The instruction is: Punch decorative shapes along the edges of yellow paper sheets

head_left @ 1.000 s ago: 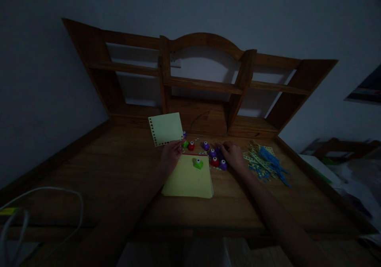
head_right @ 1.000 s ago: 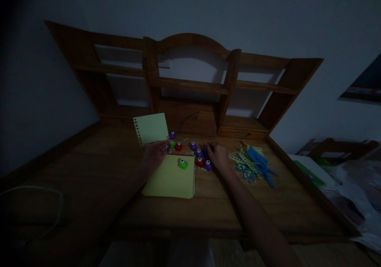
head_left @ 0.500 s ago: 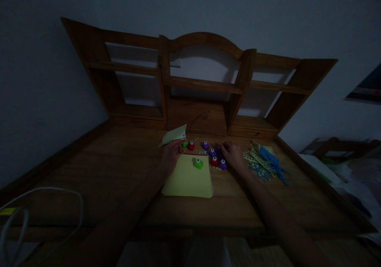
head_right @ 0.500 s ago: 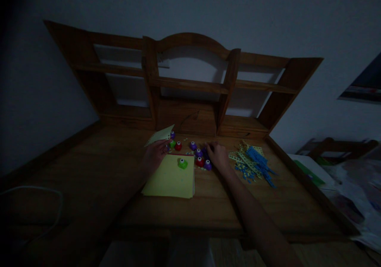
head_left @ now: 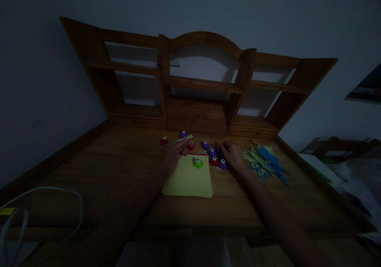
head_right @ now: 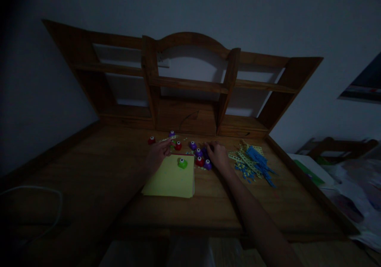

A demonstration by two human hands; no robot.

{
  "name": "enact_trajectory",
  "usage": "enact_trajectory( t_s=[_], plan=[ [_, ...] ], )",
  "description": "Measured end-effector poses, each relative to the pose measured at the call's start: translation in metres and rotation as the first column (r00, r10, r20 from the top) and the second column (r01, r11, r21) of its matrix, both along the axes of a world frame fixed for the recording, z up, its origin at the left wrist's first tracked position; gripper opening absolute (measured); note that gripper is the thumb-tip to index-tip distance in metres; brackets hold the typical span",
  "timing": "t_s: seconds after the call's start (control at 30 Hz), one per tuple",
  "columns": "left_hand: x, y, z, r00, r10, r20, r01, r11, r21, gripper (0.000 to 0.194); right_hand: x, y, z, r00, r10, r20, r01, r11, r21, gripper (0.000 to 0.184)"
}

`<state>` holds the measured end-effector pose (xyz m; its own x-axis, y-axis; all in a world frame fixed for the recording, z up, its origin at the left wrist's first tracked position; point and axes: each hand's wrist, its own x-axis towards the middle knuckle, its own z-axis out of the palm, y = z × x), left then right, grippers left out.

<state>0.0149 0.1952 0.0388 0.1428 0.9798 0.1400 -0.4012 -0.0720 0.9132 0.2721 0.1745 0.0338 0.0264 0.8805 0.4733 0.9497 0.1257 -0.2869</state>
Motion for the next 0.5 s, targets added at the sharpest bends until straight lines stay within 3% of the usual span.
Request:
enact_trajectory(
  t_s=[0.27, 0.5],
  plan=[
    [0.002, -0.01, 0.007, 0.978, 0.029, -0.208, -0.01, 0.996, 0.092, 0.034, 0.0, 0.0, 0.001, 1.0, -0.013, 0.006, 0.014, 1.0, -0.027, 0.042],
    [0.003, -0.016, 0.01, 0.909, 0.076, -0.409, -0.005, 0.985, 0.173, 0.039, -0.001, 0.0, 0.001, 1.0, -0.008, -0.018, 0.008, 1.0, -0.019, 0.038]
  ],
)
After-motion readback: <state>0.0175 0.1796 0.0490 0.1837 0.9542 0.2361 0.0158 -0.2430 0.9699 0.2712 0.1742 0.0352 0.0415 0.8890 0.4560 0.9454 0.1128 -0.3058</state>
